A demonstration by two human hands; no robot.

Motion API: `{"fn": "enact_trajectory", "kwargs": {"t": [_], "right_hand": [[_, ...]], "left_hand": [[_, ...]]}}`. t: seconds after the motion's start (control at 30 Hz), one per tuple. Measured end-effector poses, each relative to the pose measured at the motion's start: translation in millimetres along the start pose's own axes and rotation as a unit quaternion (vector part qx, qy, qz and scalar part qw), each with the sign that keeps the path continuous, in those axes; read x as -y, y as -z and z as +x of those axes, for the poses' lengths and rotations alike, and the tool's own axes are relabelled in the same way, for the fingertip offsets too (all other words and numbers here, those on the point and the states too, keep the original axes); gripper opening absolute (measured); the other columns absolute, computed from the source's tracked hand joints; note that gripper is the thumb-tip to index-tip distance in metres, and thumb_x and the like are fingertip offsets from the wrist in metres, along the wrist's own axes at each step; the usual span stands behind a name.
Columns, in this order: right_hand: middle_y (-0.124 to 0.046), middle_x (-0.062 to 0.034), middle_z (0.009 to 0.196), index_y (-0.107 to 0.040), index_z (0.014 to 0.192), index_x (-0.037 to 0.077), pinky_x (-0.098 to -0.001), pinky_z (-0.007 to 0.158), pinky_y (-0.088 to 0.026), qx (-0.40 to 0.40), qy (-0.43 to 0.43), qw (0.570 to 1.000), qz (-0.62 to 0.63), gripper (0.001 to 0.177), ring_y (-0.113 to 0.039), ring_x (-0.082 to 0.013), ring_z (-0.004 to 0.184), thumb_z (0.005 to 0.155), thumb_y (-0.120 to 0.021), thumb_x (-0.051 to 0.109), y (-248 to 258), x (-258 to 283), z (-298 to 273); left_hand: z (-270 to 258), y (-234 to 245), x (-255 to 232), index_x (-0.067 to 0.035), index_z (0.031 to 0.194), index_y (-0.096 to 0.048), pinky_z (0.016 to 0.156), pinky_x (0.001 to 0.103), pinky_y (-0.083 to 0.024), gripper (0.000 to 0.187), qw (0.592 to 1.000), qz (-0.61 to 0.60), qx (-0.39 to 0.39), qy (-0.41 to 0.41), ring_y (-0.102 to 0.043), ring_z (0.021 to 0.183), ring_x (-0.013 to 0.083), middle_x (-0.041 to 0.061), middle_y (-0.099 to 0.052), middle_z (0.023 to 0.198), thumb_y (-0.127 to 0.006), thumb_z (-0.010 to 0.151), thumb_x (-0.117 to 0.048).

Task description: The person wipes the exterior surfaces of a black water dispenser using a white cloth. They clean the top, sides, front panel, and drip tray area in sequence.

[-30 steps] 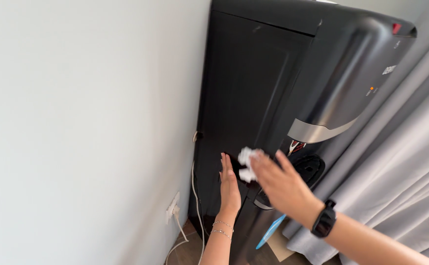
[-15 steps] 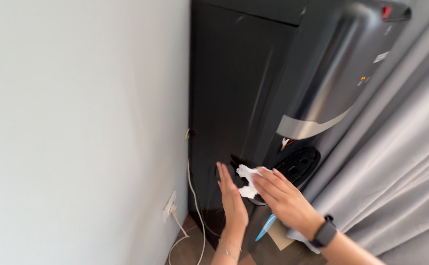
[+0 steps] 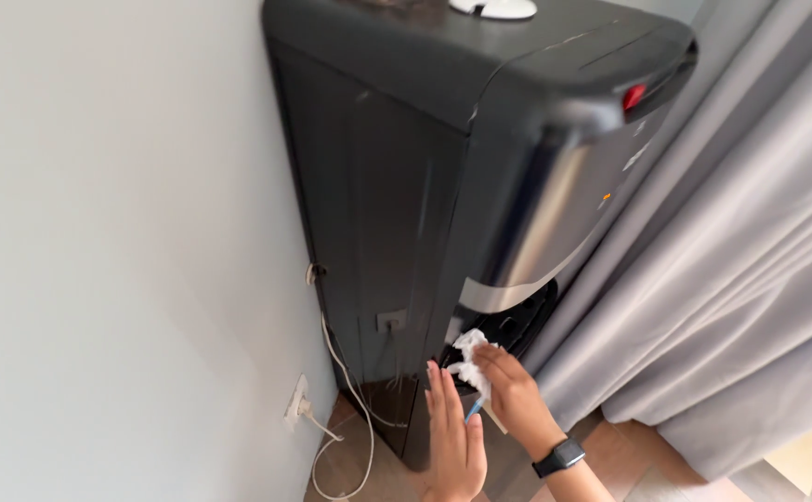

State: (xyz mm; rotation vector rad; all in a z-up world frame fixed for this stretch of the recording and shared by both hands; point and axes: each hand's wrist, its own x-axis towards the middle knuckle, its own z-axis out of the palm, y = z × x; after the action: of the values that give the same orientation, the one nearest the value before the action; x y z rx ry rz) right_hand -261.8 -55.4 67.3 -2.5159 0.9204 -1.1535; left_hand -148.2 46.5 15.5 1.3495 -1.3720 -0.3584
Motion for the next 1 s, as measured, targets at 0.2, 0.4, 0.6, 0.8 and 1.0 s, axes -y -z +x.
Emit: {"fn": "enact_trajectory", "kwargs": {"t": [0.2,0.4,0.6,0.8,1.0], "right_hand": [[-0.065,-0.0198,0.131,-0.070,0.119,-0.001,-0.0446,0.106,-0.048,0.025,-0.066,0.998,0.000,0.042,-0.059,-0.0382,0.126,0.078,-0.062,-0.005,-1,22,11],[-0.063,-0.0215,0.135,-0.070,0.123,-0.002,-0.0431,0.109,-0.047,0.080,-0.011,0.996,0.032,0.035,-0.057,-0.0362,0.130,0.089,-0.067,0.010,-1,35,8],[-0.063,-0.0193,0.138,-0.068,0.124,-0.002,-0.0387,0.110,-0.046,0.084,-0.083,0.992,-0.036,0.037,-0.058,-0.0351,0.130,0.088,-0.063,0.007,7,-4,31],[-0.050,-0.0247,0.149,-0.057,0.138,-0.006,-0.0471,0.115,-0.035,0.127,-0.002,0.991,-0.042,0.050,-0.044,-0.0407,0.140,0.094,-0.058,0.017,22,12,34],[-0.054,-0.0213,0.143,-0.058,0.137,-0.003,-0.0545,0.113,-0.033,0.172,0.018,0.984,-0.045,0.053,-0.049,-0.0365,0.134,0.089,-0.061,0.019,32,-25,44]], "left_hand": [[6,40,-14,0.009,0.156,-0.019,0.117,0.059,-0.016,0.076,0.973,0.216,0.078,-0.028,-0.017,0.152,0.0459,0.030,-0.014,0.165,-0.052,0.100,-0.031],[22,48,-27,0.010,0.156,-0.017,0.118,0.057,-0.017,0.077,0.962,0.225,0.139,-0.074,-0.017,0.152,0.0450,0.031,-0.012,0.165,-0.053,0.101,-0.028],[29,37,-35,0.012,0.157,-0.013,0.121,0.051,-0.015,0.076,0.949,0.211,0.220,-0.080,-0.013,0.155,0.0434,0.029,-0.009,0.167,-0.051,0.102,-0.025],[45,36,-40,0.015,0.153,-0.010,0.120,0.052,-0.009,0.086,0.940,0.232,0.246,-0.048,-0.005,0.153,0.0448,0.034,-0.005,0.164,-0.056,0.093,-0.024],[68,-6,-43,0.016,0.153,-0.013,0.122,0.050,-0.008,0.084,0.943,0.245,0.221,-0.046,-0.008,0.155,0.0419,0.033,-0.010,0.164,-0.052,0.086,-0.017]]}}
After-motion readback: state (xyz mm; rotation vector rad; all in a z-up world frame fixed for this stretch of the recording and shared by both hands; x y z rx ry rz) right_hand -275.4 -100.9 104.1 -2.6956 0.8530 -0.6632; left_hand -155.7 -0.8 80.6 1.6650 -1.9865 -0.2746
